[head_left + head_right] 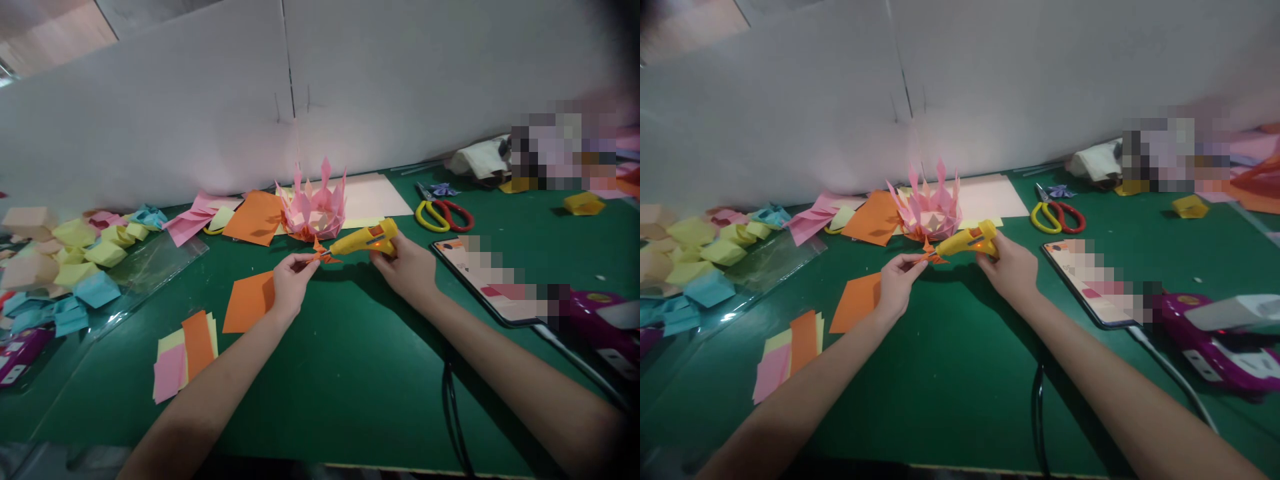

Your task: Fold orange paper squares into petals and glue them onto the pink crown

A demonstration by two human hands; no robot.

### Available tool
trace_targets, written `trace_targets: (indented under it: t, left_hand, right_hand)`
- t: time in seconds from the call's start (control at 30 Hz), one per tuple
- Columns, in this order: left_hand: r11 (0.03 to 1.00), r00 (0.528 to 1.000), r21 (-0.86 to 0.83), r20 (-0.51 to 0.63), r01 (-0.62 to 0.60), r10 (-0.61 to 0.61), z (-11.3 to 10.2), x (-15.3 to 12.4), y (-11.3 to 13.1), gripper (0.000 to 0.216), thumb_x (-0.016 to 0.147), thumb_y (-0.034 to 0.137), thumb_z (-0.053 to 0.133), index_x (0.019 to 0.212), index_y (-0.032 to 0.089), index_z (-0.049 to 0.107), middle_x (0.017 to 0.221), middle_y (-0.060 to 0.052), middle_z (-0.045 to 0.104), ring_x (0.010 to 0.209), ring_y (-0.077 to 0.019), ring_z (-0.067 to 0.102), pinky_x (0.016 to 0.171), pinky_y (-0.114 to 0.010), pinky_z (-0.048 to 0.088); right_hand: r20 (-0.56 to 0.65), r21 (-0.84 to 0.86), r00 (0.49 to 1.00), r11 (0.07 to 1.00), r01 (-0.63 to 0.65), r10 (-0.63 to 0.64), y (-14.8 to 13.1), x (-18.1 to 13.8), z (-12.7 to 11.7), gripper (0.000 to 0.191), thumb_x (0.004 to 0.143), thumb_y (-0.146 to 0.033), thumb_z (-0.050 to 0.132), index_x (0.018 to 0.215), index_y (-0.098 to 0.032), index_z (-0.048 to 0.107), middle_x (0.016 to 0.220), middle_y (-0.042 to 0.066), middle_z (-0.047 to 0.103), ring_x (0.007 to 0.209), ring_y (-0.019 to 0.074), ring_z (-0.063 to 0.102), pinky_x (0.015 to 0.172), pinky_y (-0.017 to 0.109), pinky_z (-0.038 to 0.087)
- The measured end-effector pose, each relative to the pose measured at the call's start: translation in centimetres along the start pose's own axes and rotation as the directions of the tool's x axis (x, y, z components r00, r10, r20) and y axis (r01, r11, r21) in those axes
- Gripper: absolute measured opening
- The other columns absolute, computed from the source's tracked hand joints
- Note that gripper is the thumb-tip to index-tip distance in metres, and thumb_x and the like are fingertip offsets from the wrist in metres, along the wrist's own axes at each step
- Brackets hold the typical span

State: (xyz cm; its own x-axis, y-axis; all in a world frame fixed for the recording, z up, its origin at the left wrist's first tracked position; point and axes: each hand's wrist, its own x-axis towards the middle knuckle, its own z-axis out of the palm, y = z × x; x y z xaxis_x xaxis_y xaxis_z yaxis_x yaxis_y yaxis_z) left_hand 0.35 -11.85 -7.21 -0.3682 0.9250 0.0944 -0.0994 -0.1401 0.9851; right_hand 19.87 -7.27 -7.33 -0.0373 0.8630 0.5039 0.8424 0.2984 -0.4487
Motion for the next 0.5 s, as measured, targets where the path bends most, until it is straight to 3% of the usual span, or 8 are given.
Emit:
trace_targets:
  t: [0.5]
  left_hand:
    - [1.000, 1.000, -0.015, -0.004, 0.009, -0.009, 0.06, 0.11, -0.05, 0.013, 0.060, 0.021, 0.075, 0.070, 0.017, 0.068, 0.076, -0.003, 0.070, 0.075, -0.0151, 0.064, 0.077, -0.033, 0.050]
  right_hand:
    - [-0.010, 0.011, 1.000, 1.000, 0.025, -0.025, -0.03, -0.01, 0.01, 0.021, 0.073, -0.032, 0.050, 0.087, -0.019, 0.061, 0.064, 0.003, 0.059, 0.060, 0.0190, 0.055, 0.051, 0.026, 0.030]
